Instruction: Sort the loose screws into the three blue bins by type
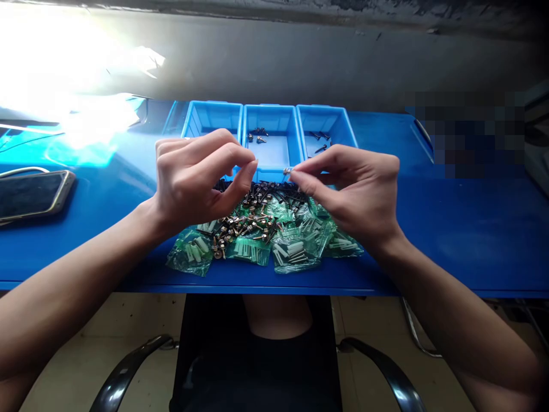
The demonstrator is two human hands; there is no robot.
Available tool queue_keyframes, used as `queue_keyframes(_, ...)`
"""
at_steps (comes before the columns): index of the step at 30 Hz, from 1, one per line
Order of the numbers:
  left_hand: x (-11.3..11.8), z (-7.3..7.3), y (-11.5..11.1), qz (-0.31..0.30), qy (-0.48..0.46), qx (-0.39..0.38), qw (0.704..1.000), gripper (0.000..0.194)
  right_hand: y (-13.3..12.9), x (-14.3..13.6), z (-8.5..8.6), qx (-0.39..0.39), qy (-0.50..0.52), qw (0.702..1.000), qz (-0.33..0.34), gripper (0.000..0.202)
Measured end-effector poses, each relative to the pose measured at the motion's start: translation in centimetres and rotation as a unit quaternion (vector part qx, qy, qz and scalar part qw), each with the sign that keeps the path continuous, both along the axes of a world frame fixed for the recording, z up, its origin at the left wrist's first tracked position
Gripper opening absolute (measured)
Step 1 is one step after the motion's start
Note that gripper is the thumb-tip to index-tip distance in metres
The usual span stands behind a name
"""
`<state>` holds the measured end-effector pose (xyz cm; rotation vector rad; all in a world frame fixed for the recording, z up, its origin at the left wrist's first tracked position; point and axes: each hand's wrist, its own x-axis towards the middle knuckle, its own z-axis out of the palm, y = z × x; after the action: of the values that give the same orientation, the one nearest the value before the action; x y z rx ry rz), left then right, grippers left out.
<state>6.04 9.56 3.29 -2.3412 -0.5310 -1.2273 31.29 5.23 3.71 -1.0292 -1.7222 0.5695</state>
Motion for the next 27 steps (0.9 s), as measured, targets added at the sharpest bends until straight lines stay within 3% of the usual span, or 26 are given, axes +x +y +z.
queue_keyframes(3,0.1,0.1,0.0,-0.004,0.002,0.006,1.0,0.009,0.4,-0.4,-0.2,-0.023,0.084,0.996,-0.027,0.007)
queue_keyframes(7,0.3,0.2,-0.2,0.005,0.008,0.005,1.0,0.009,0.6,0.1,0.3,-0.053,0.113,0.99,0.059,0.035)
queue_keyframes(9,0.3,0.3,-0.3,0.005,0.009,0.009,1.0,0.009,0.4,0.7,0.6,-0.005,0.041,0.997,0.065,0.033)
queue_keyframes(11,0.3,0.3,-0.3,0.003,0.007,0.011,1.0,0.01,0.2,1.2,0.6,0.077,-0.1,0.99,0.066,0.019)
queue_keyframes(14,0.2,0.2,-0.3,0.008,0.012,0.003,1.0,0.009,0.1,1.5,0.1,0.138,-0.32,0.93,0.114,0.023)
queue_keyframes(16,0.1,0.2,-0.3,0.015,0.013,-0.003,1.0,0.009,0.1,1.4,-0.3,0.138,-0.375,0.908,0.128,0.032)
queue_keyframes(23,0.0,0.3,-0.4,0.016,0.022,-0.001,1.0,0.01,0.2,1.4,-0.6,0.169,-0.342,0.916,0.123,0.025)
queue_keyframes(27,0.1,0.3,-0.2,0.005,0.019,0.014,1.0,0.009,0.0,1.3,-0.1,0.189,-0.273,0.939,0.088,0.019)
